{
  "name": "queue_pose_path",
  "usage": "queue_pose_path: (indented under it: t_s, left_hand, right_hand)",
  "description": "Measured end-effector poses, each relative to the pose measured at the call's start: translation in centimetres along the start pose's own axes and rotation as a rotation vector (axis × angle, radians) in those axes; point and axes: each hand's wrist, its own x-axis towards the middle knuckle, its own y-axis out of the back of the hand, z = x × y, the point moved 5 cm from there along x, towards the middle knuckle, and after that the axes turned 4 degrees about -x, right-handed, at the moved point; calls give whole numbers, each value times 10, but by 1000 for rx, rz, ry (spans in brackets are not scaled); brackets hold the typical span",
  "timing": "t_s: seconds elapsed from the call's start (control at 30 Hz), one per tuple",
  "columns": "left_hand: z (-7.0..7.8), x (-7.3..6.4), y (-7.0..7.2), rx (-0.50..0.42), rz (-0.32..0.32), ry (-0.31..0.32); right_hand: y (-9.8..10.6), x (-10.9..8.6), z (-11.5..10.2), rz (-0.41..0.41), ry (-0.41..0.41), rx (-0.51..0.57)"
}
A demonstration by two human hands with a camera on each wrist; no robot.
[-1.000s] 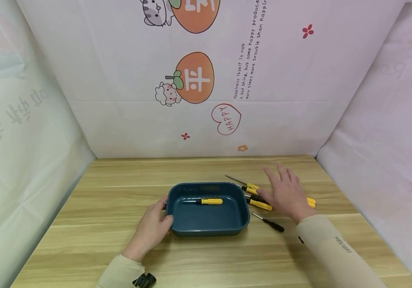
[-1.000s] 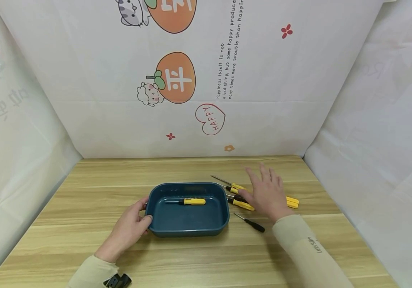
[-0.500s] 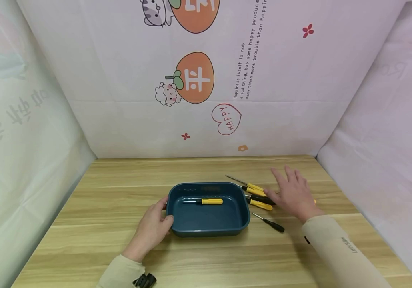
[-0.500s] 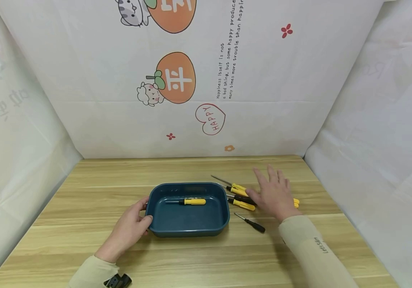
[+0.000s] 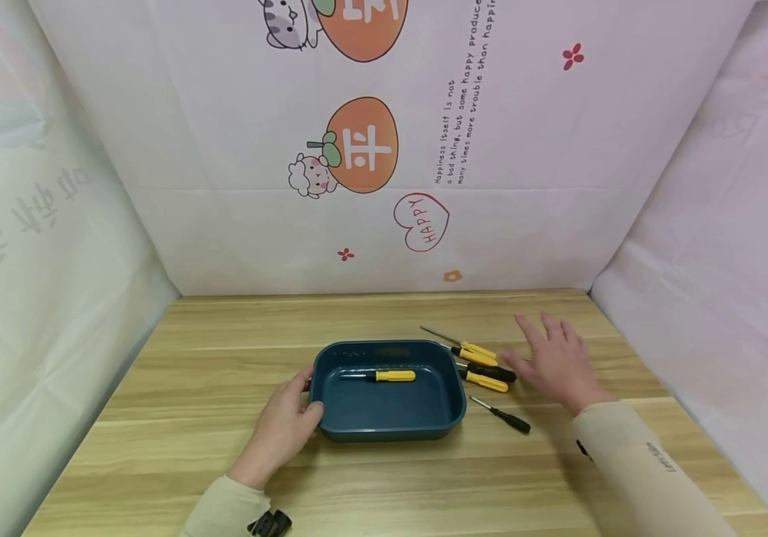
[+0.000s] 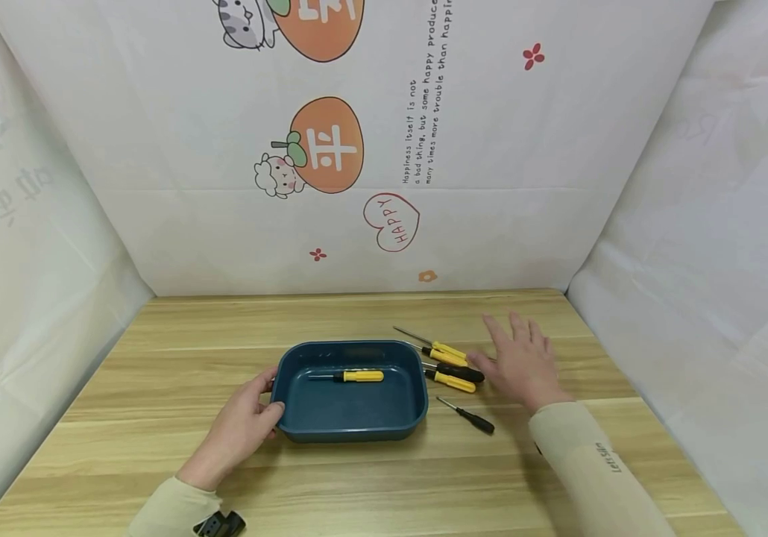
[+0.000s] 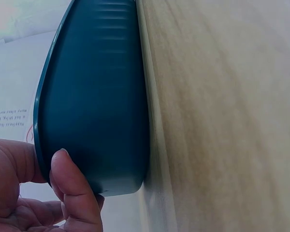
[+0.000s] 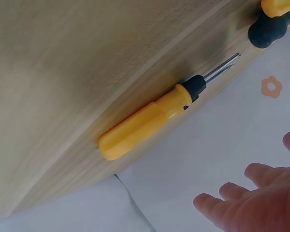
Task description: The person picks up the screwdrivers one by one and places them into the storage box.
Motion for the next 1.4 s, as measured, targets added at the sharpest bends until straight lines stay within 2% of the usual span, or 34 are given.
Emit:
queue_pose_path:
  t_s: [0.9,1.4]
  left_hand:
    - [0,-1,0,8,5,5]
    - [2,-3,0,-4,-2,-20]
  right_hand:
    - [-8,-6,31,-62,-30,-21]
    - [-6,-11,37,-50,21,-38]
